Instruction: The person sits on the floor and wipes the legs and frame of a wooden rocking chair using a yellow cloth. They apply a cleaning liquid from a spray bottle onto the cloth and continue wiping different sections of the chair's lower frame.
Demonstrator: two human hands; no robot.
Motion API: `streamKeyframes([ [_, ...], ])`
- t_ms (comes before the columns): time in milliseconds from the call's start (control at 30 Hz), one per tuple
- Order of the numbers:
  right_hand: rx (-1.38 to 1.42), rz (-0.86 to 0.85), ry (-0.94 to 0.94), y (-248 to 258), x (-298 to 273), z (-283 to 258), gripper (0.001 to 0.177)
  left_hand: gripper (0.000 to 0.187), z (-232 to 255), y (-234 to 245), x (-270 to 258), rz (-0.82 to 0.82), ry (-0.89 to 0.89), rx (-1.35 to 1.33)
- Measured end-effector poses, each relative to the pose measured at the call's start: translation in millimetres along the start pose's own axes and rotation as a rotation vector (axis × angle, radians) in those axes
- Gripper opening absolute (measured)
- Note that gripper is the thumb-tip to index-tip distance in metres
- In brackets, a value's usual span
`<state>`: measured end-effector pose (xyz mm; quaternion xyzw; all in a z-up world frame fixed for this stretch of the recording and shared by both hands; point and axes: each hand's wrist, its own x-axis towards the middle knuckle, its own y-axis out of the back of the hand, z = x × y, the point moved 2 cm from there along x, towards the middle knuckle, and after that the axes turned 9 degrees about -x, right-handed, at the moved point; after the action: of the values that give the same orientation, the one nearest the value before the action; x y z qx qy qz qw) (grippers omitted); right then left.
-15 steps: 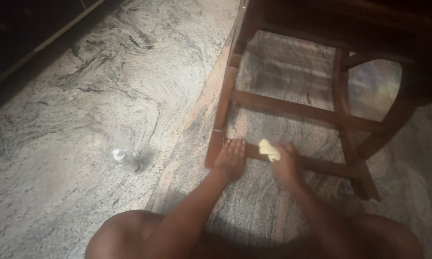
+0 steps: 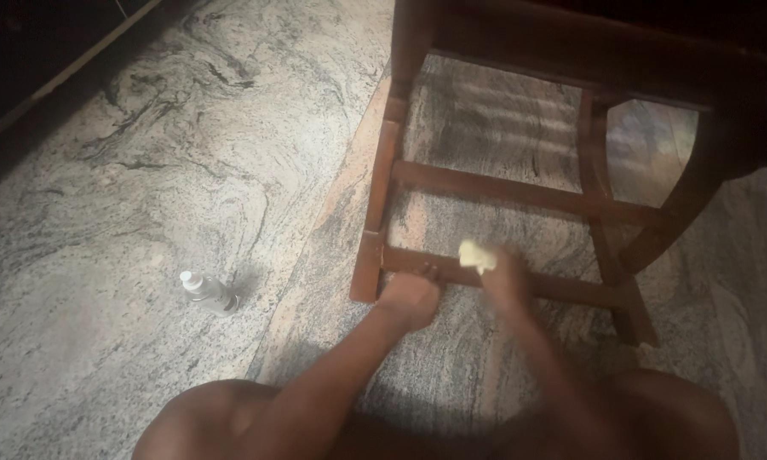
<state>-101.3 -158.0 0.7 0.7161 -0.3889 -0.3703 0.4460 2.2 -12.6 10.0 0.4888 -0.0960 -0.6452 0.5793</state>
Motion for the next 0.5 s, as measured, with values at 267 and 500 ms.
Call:
streamKeyframes([
  [267,-0.098,0.641,0.678,40,60,-38,0.052,0.063,-13,7,17,0.304,-0.121,0.134],
  [500,-0.437,0.795,0.769,46,93,24,0.059,0.082,-19,29,-3,0.469,-0.142,0.071],
])
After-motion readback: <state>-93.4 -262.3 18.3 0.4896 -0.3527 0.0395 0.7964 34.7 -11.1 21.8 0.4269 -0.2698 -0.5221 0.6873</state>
